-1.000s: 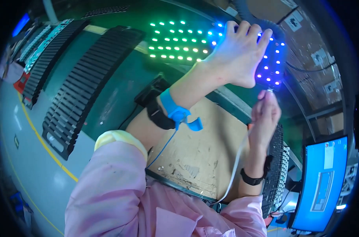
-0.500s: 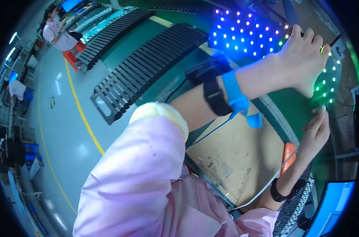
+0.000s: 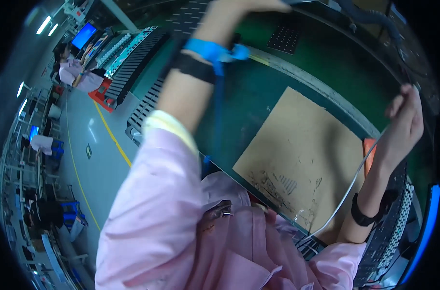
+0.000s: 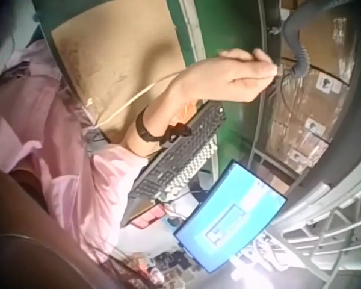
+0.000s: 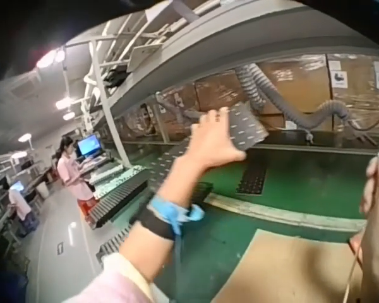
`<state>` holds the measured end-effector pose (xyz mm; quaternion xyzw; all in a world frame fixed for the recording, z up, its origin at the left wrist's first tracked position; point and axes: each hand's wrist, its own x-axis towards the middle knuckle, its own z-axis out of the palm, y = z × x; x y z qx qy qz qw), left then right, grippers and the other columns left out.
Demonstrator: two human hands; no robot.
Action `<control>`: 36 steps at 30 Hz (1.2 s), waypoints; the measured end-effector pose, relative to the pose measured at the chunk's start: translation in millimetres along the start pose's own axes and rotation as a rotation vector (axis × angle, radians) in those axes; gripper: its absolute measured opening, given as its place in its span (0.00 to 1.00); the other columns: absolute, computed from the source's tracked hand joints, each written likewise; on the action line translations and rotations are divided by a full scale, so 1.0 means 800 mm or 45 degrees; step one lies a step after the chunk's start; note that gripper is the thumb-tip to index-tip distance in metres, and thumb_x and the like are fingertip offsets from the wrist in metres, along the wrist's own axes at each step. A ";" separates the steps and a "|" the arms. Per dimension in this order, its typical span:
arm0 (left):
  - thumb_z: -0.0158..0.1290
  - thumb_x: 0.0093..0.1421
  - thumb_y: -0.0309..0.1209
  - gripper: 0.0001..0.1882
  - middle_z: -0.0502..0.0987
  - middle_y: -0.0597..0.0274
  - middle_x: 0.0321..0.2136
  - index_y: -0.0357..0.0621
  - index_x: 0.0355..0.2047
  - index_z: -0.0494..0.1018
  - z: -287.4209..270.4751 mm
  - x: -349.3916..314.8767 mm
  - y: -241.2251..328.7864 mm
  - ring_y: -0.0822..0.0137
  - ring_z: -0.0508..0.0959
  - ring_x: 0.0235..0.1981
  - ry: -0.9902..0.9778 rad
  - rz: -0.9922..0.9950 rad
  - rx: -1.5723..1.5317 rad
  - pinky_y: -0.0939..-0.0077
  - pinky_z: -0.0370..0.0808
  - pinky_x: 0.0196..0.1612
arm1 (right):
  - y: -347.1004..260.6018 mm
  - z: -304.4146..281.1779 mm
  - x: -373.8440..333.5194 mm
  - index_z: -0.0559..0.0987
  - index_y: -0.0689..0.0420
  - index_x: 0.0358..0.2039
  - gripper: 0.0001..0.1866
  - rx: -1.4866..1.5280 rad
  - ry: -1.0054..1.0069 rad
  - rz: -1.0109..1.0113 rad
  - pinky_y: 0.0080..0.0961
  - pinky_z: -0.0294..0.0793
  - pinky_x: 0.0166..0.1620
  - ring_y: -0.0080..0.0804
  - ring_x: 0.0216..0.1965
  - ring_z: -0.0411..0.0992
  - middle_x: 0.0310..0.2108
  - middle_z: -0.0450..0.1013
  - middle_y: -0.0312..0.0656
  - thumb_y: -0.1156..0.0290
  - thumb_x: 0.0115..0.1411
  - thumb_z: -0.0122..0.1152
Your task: The person connects a keyboard PCB to a monitor with a USB cable, then inspects the RGB LEDs on the PCB.
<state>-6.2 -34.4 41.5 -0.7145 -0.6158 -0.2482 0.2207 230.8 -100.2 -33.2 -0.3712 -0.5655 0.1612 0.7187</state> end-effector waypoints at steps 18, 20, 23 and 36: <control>0.53 0.42 0.56 0.51 0.45 0.41 0.56 0.35 0.56 0.45 0.063 -0.086 -0.230 0.51 0.45 0.58 -0.613 0.238 0.184 0.65 0.47 0.58 | 0.141 0.057 -0.097 0.71 0.58 0.22 0.13 -0.611 -0.588 0.231 0.33 0.63 0.22 0.42 0.19 0.67 0.15 0.68 0.44 0.65 0.58 0.42; 0.51 0.42 0.57 0.48 0.49 0.42 0.55 0.36 0.55 0.50 0.021 -0.019 -0.248 0.49 0.49 0.57 -0.628 0.168 0.410 0.63 0.49 0.57 | 0.141 0.059 -0.101 0.71 0.57 0.22 0.13 -0.591 -0.684 0.260 0.35 0.64 0.23 0.45 0.20 0.68 0.16 0.69 0.45 0.65 0.58 0.42; 0.50 0.42 0.59 0.42 0.56 0.45 0.52 0.43 0.52 0.58 0.048 0.051 -0.244 0.47 0.56 0.53 -0.569 -0.058 0.913 0.61 0.55 0.54 | 0.146 0.057 -0.099 0.70 0.57 0.21 0.12 -0.546 -0.648 0.273 0.35 0.64 0.22 0.44 0.19 0.68 0.16 0.69 0.45 0.66 0.57 0.43; 0.46 0.42 0.63 0.48 0.54 0.49 0.54 0.42 0.55 0.51 0.336 0.129 -0.300 0.52 0.54 0.56 -1.137 -0.427 0.236 0.63 0.53 0.55 | 0.147 0.058 -0.095 0.68 0.58 0.23 0.07 -0.633 -0.607 0.530 0.36 0.62 0.20 0.44 0.15 0.65 0.12 0.65 0.45 0.70 0.56 0.45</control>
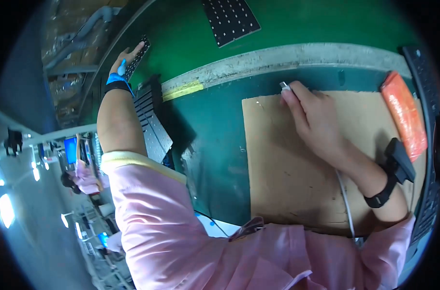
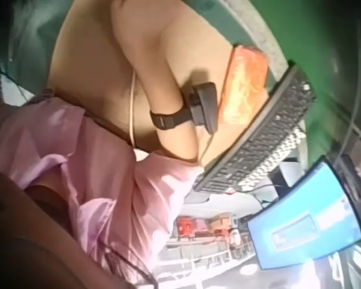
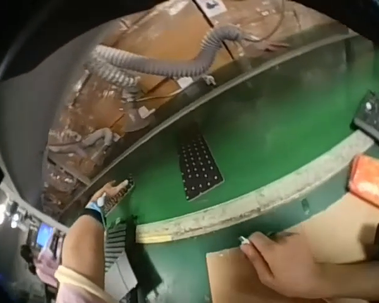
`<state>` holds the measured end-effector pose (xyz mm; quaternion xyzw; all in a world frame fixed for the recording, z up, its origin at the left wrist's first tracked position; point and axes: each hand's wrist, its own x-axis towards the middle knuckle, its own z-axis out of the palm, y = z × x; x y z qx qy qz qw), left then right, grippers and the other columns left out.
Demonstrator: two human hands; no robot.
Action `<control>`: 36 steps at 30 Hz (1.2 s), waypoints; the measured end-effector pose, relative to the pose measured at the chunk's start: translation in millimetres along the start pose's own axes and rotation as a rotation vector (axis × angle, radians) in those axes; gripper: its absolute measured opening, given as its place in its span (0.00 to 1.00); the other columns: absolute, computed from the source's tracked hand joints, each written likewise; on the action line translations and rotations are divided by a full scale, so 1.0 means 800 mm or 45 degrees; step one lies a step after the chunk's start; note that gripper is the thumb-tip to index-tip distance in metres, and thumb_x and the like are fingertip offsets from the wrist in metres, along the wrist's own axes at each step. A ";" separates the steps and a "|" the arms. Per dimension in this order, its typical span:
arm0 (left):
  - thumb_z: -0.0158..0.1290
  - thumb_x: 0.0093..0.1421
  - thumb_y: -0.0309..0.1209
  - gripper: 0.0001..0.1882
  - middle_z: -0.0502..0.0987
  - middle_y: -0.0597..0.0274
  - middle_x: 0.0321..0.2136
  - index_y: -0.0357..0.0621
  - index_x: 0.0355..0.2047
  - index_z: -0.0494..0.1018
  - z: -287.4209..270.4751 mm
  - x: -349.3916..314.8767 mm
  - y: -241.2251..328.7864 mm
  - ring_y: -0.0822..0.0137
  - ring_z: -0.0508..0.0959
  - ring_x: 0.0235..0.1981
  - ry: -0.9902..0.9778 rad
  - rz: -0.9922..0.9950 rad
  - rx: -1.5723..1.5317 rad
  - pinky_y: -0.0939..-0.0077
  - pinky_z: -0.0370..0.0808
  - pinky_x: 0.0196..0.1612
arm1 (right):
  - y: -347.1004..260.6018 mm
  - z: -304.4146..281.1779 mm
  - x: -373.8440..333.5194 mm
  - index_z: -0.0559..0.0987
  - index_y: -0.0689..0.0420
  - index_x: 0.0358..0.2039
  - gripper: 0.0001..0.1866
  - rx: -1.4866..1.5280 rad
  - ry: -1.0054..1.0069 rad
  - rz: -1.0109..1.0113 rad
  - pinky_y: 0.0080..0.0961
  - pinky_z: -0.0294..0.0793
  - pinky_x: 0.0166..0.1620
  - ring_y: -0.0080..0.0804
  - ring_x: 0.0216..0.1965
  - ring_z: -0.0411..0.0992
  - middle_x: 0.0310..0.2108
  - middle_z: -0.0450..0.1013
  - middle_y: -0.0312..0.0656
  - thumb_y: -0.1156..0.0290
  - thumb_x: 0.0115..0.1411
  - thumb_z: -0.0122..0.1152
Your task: The person connects a keyboard PCB to a monitor with a USB cable, then inspects the RGB LEDs on the PCB.
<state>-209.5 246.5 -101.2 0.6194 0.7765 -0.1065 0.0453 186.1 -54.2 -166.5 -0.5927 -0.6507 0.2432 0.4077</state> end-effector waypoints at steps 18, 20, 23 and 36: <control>0.39 0.43 0.67 0.48 0.51 0.52 0.56 0.45 0.56 0.49 0.041 -0.021 0.126 0.56 0.52 0.57 -0.293 0.265 -0.137 0.64 0.52 0.55 | 0.008 0.014 -0.011 0.66 0.57 0.22 0.07 -0.066 -0.026 -0.199 0.32 0.61 0.21 0.43 0.13 0.62 0.09 0.62 0.43 0.69 0.56 0.45; 0.41 0.41 0.67 0.49 0.53 0.51 0.54 0.46 0.56 0.51 0.029 -0.074 0.193 0.56 0.55 0.55 -0.413 0.424 -0.048 0.63 0.56 0.53 | 0.009 0.013 -0.012 0.66 0.57 0.22 0.08 -0.047 -0.005 -0.206 0.33 0.61 0.21 0.43 0.13 0.62 0.09 0.62 0.44 0.69 0.56 0.45; 0.45 0.39 0.66 0.50 0.56 0.51 0.53 0.46 0.55 0.52 0.020 -0.099 0.203 0.55 0.57 0.54 -0.269 0.653 0.155 0.63 0.57 0.53 | 0.013 0.008 -0.015 0.66 0.57 0.22 0.09 -0.039 0.038 -0.214 0.34 0.61 0.21 0.44 0.14 0.63 0.09 0.62 0.44 0.68 0.56 0.44; 0.61 0.32 0.51 0.47 0.60 0.40 0.41 0.29 0.45 0.57 0.016 -0.098 0.203 0.47 0.66 0.41 0.212 1.192 0.072 0.66 0.64 0.45 | 0.011 0.016 -0.015 0.68 0.58 0.24 0.10 -0.180 -0.135 -0.192 0.34 0.62 0.21 0.40 0.15 0.65 0.12 0.64 0.44 0.68 0.57 0.42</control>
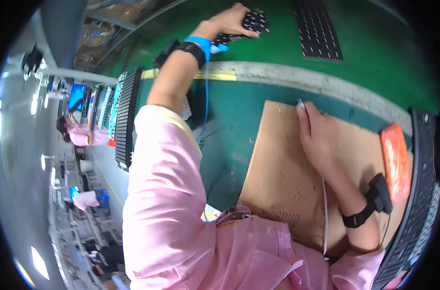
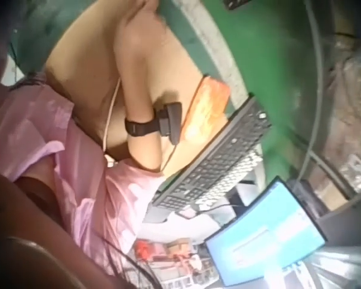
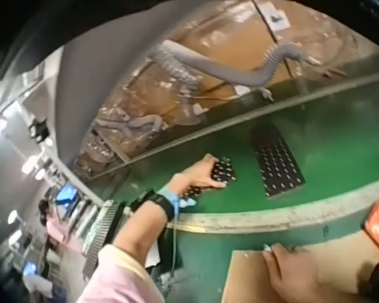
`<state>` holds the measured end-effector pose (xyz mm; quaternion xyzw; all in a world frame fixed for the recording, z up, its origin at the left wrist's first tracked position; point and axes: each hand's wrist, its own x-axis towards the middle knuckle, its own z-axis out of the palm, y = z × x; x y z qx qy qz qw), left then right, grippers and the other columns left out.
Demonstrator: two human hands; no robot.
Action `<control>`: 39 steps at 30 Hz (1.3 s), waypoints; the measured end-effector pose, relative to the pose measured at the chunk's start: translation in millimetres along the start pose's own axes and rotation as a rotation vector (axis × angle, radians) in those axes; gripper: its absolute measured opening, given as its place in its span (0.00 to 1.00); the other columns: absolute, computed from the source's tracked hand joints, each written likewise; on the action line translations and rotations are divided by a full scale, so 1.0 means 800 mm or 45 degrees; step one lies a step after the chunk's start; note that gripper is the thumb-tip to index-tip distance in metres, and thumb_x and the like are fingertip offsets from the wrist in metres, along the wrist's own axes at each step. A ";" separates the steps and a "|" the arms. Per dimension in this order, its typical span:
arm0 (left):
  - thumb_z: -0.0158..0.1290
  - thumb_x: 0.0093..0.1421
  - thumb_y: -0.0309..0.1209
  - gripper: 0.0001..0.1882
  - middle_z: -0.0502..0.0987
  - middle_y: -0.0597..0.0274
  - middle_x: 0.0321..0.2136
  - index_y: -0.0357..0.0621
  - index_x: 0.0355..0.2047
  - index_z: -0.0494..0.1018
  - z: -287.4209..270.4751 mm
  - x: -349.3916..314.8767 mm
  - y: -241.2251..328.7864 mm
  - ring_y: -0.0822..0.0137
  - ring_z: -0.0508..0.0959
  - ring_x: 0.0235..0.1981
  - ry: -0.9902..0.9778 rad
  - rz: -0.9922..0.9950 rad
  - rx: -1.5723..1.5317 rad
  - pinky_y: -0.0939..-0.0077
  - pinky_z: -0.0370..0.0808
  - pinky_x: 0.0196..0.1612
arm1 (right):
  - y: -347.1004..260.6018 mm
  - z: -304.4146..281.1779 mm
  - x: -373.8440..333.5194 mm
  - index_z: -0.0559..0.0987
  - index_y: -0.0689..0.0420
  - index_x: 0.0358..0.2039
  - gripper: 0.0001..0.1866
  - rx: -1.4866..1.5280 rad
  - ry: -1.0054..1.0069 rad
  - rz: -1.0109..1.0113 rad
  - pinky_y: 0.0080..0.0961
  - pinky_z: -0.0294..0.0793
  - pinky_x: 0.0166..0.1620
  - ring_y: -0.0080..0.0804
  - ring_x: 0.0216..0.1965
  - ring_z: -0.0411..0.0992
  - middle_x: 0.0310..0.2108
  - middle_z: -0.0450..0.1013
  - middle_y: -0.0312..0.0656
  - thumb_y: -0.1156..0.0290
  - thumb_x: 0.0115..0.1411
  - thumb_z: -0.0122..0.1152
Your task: The person connects a keyboard PCB to a monitor with a USB cable, then inspects the RGB LEDs on the PCB.
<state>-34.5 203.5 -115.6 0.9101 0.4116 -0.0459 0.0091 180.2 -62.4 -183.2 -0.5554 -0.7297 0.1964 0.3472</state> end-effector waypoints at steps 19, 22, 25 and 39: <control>0.59 0.34 0.54 0.42 0.67 0.49 0.39 0.35 0.43 0.64 -0.202 -0.085 0.281 0.56 0.68 0.43 0.094 0.949 -0.381 0.71 0.65 0.46 | -0.087 -0.246 0.007 0.72 0.68 0.29 0.15 -0.131 0.381 -1.073 0.25 0.68 0.35 0.37 0.29 0.68 0.26 0.69 0.48 0.81 0.36 0.61; 0.59 0.34 0.55 0.45 0.67 0.47 0.39 0.35 0.47 0.61 -0.195 -0.064 0.286 0.55 0.68 0.43 -0.198 0.921 -0.638 0.72 0.65 0.46 | -0.072 -0.249 -0.003 0.72 0.68 0.27 0.12 0.043 0.470 -0.803 0.21 0.68 0.34 0.30 0.27 0.69 0.27 0.72 0.45 0.80 0.39 0.62; 0.60 0.30 0.57 0.54 0.65 0.46 0.42 0.37 0.52 0.54 -0.206 -0.071 0.277 0.53 0.66 0.46 -0.161 0.662 -1.013 0.65 0.60 0.50 | -0.044 -0.226 0.009 0.73 0.67 0.28 0.07 0.341 0.758 -0.621 0.16 0.65 0.35 0.23 0.28 0.67 0.27 0.70 0.39 0.80 0.46 0.57; 0.62 0.22 0.52 0.59 0.59 0.49 0.44 0.34 0.53 0.49 -0.133 -0.097 0.352 0.54 0.58 0.48 1.511 0.402 -0.001 0.52 0.46 0.54 | -0.053 -0.240 0.029 0.70 0.58 0.22 0.05 0.811 0.938 -0.096 0.07 0.55 0.23 0.09 0.20 0.58 0.18 0.62 0.26 0.77 0.49 0.59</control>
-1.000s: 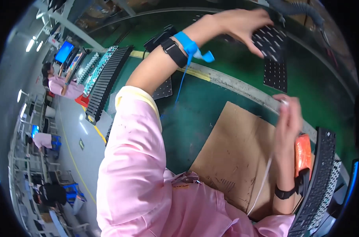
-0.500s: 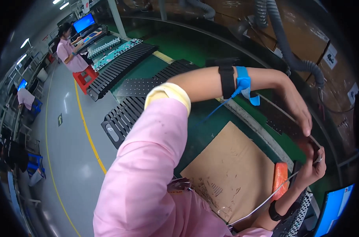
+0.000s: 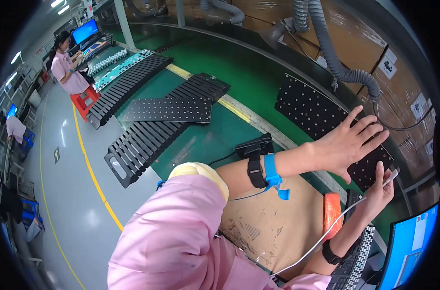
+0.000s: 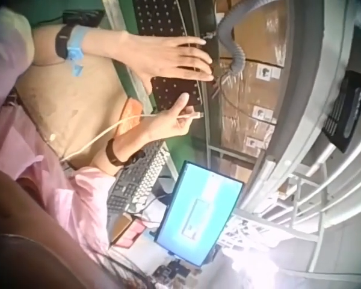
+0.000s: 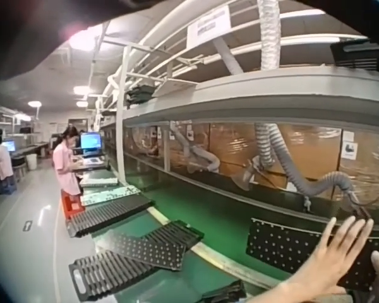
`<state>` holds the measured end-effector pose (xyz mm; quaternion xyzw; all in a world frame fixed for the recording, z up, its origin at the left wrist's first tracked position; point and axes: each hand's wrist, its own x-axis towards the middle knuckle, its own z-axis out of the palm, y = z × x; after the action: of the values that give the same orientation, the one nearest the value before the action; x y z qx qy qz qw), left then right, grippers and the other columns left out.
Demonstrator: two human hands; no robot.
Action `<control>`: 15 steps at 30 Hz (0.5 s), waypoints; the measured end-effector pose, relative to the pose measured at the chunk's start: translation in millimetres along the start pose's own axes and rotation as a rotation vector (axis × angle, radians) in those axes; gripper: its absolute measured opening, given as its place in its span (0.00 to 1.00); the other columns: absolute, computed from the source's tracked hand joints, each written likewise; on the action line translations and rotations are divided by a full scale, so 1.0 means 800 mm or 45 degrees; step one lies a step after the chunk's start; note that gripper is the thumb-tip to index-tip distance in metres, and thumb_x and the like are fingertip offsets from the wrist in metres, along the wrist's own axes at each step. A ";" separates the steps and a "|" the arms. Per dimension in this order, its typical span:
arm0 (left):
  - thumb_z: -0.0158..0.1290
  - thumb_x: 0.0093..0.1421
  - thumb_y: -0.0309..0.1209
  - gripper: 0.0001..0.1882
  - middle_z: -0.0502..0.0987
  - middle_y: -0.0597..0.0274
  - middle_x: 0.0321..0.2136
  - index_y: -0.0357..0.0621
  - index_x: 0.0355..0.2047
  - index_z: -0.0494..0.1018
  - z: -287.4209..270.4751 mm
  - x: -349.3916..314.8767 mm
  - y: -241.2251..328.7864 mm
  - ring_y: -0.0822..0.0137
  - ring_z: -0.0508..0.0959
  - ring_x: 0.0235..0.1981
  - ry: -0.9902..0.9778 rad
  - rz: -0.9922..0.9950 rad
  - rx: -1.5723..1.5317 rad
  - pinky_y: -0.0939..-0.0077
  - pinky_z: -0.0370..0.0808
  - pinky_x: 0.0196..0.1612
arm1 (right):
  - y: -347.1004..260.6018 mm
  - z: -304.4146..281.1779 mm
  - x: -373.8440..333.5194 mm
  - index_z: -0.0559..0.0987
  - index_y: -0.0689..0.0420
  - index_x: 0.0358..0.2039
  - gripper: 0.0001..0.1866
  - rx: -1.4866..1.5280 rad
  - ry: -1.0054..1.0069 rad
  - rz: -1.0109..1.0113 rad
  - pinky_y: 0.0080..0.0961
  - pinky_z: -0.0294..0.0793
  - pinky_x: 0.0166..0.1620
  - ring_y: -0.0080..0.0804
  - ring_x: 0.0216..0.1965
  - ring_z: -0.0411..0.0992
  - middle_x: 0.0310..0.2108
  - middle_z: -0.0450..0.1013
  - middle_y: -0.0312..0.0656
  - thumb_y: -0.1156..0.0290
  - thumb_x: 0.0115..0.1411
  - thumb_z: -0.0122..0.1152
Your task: The person connects a keyboard PCB to a monitor with a USB cable, then inspects the RGB LEDs on the PCB.
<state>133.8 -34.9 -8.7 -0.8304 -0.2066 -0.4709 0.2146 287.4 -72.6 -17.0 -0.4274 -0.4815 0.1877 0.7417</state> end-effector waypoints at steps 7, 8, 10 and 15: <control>0.63 0.22 0.45 0.58 0.59 0.47 0.44 0.28 0.52 0.47 0.004 -0.010 -0.010 0.53 0.61 0.44 -0.054 -0.108 0.043 0.56 0.52 0.50 | -0.021 0.026 -0.016 0.70 0.60 0.29 0.10 0.271 -0.003 0.256 0.07 0.53 0.20 0.09 0.19 0.57 0.22 0.64 0.27 0.66 0.58 0.46; 0.63 0.21 0.44 0.59 0.59 0.47 0.44 0.28 0.53 0.47 0.002 -0.007 -0.020 0.53 0.61 0.44 0.026 -0.159 0.004 0.57 0.53 0.49 | -0.020 0.023 -0.016 0.70 0.60 0.29 0.10 0.278 0.010 0.255 0.07 0.53 0.20 0.09 0.19 0.57 0.22 0.64 0.27 0.66 0.58 0.46; 0.62 0.20 0.44 0.61 0.59 0.45 0.43 0.28 0.53 0.45 -0.012 -0.006 -0.038 0.52 0.61 0.42 0.175 -0.294 -0.061 0.60 0.54 0.48 | -0.013 0.012 -0.016 0.69 0.60 0.33 0.13 0.096 0.016 0.251 0.07 0.50 0.19 0.09 0.16 0.55 0.21 0.63 0.28 0.63 0.59 0.42; 0.62 0.21 0.46 0.61 0.59 0.44 0.43 0.26 0.53 0.44 -0.036 -0.006 -0.065 0.49 0.61 0.43 0.312 -0.394 0.018 0.62 0.57 0.48 | -0.022 0.001 -0.024 0.69 0.59 0.38 0.14 0.026 -0.465 0.583 0.07 0.44 0.16 0.08 0.13 0.49 0.19 0.61 0.28 0.63 0.59 0.41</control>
<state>83.0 -8.5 8.9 -0.7237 -0.3074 -0.5942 0.1691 275.5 -95.2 -13.2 -0.4767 -0.4963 0.4288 0.5853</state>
